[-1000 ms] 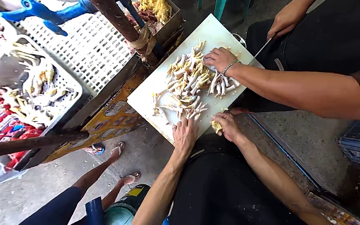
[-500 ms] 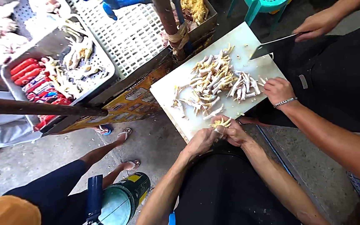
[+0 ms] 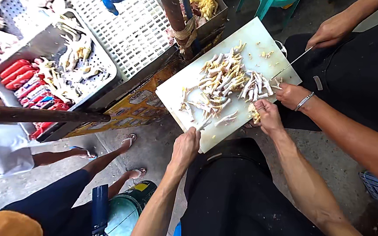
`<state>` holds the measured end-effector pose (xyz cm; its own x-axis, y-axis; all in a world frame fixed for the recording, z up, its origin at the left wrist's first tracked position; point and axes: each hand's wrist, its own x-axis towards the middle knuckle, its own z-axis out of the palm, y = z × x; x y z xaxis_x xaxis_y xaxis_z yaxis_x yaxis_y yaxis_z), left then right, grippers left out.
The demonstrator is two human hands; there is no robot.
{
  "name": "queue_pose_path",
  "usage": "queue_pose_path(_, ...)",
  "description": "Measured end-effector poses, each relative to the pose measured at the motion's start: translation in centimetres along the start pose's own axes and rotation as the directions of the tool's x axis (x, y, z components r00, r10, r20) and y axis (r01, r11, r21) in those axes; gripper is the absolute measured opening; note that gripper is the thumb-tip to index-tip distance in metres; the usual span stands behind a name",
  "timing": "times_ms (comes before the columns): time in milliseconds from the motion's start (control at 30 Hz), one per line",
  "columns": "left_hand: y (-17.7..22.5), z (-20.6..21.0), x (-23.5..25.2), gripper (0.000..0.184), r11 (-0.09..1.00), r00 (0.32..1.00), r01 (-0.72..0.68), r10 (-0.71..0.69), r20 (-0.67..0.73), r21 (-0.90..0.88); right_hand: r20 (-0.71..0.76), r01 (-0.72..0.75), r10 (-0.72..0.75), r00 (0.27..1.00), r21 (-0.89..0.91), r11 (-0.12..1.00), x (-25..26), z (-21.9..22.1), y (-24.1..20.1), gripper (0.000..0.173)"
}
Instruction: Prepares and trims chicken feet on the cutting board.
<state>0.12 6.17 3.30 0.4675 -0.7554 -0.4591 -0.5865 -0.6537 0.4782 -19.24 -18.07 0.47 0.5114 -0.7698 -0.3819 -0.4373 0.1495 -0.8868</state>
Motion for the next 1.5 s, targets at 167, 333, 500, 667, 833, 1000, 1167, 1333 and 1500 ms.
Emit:
queue_pose_path(167, -0.7, 3.3, 2.6, 0.061, 0.999, 0.987, -0.008, 0.002, -0.158, -0.038, 0.141, 0.212, -0.2, 0.97, -0.079, 0.974, 1.0, 4.5, -0.4, 0.019)
queue_pose_path(333, -1.0, 3.8, 1.8, 0.046, 0.942, 0.924, -0.071, -0.062, -0.378, -0.327, 0.443, 0.532, -0.295, 0.846, -0.674, 0.512, 3.3, 7.7, -0.9, 0.032)
queue_pose_path(500, -0.4, 4.7, 1.0, 0.028, 0.82, 0.91, -0.164, -0.09, -0.406, -0.548, 0.433, 0.532, -0.311, 0.846, -0.646, 0.548, 3.8, 6.9, -2.0, 0.022)
queue_pose_path(667, 2.9, 3.7, 3.0, 0.039, 0.758, 0.986, -0.145, 0.057, -0.158, -0.636, 0.325, 0.162, -0.155, 0.933, 0.006, 0.987, 1.4, 4.8, -3.2, 0.025)
queue_pose_path(833, 6.0, 3.9, 5.2, 0.031, 0.828, 0.984, -0.178, 0.15, -0.095, -0.533, 0.193, 0.11, -0.156, 0.969, 0.228, 0.967, -1.7, 7.0, -1.6, 0.012)
queue_pose_path(1000, 5.2, 3.7, 5.0, 0.034, 0.828, 0.97, -0.224, 0.24, -0.037, -0.514, 0.306, 0.025, -0.1, 0.947, 0.24, 0.97, -2.2, 5.7, -1.3, 0.041)
queue_pose_path(1167, 5.2, 1.4, 5.5, 0.034, 0.843, 0.947, -0.171, 0.284, 0.152, -0.511, 0.201, 0.23, -0.265, 0.943, 0.18, 0.956, -2.9, 5.9, -1.1, 0.012)
queue_pose_path(1333, 6.2, 1.0, 5.3, 0.037, 0.855, 0.925, -0.126, 0.285, 0.252, -0.503, 0.061, 0.626, -0.664, 0.745, -0.407, 0.665, -2.4, 5.4, -1.3, 0.014)
queue_pose_path(1500, 7.5, 0.3, 4.4, 0.035, 0.875, 0.923, -0.215, 0.328, 0.203, -0.434, -0.212, 0.367, -0.515, 0.83, -0.489, 0.791, -0.8, 3.5, -1.8, 0.018)
